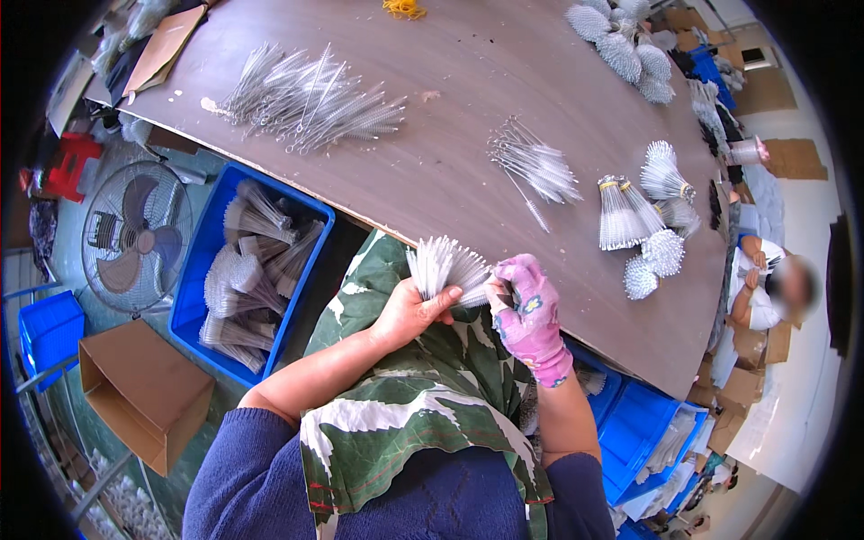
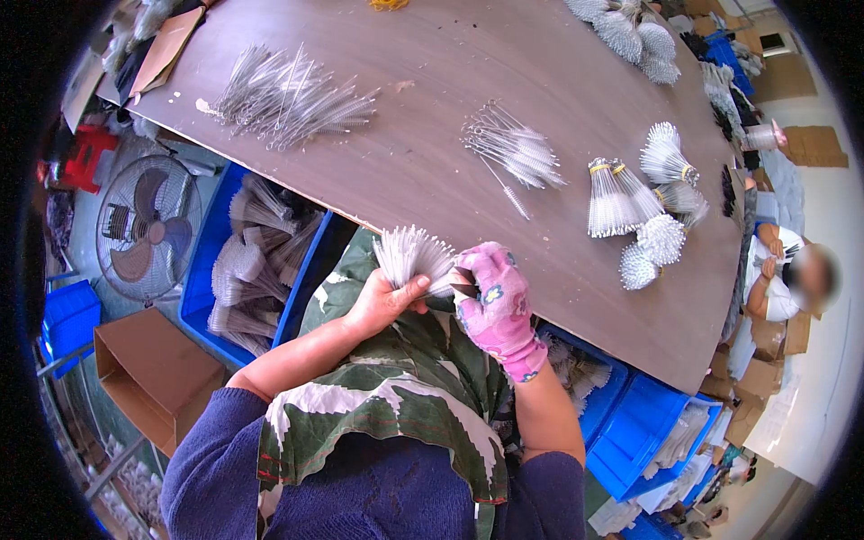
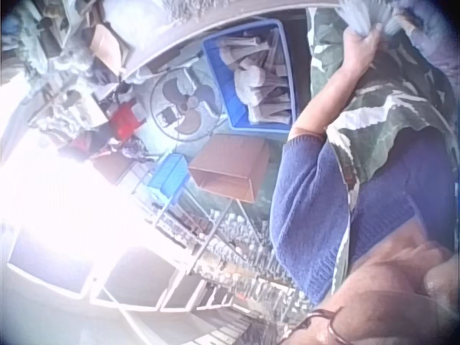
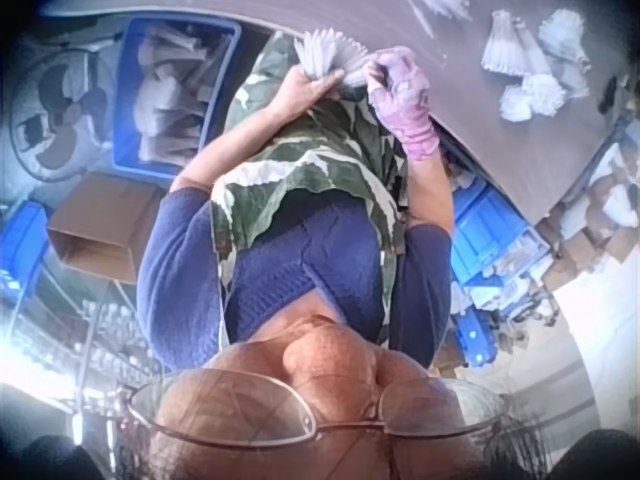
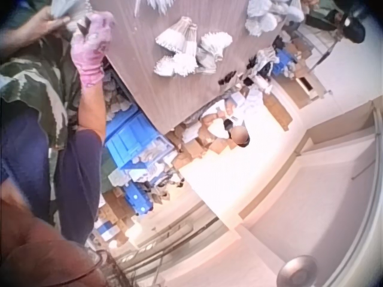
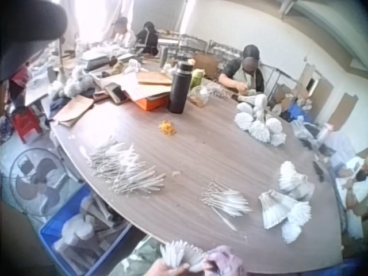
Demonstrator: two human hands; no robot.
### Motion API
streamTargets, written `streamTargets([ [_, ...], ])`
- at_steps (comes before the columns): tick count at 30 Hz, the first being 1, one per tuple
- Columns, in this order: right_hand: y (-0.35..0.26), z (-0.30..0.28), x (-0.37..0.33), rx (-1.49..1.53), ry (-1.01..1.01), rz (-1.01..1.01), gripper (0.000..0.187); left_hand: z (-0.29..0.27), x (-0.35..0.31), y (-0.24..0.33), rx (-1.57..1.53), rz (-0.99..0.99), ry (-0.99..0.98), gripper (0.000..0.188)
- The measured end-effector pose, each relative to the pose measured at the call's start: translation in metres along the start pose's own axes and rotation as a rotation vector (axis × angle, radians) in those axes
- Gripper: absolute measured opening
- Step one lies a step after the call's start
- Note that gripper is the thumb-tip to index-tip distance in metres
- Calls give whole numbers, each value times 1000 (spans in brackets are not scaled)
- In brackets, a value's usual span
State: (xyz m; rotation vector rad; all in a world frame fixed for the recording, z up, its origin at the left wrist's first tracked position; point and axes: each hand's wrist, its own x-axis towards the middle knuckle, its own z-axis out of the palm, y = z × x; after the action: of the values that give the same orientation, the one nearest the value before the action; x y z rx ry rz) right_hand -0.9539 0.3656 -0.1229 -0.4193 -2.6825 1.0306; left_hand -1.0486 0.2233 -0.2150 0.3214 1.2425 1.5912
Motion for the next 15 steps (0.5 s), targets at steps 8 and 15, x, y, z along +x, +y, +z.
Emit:
streamTargets([
  [8,11,-32,30,734,792,347,5,-5,-1,-2,110,-2,13,22],
  [15,54,-11,5,717,703,522,25,-6,3,-3,22,-11,0,21],
])
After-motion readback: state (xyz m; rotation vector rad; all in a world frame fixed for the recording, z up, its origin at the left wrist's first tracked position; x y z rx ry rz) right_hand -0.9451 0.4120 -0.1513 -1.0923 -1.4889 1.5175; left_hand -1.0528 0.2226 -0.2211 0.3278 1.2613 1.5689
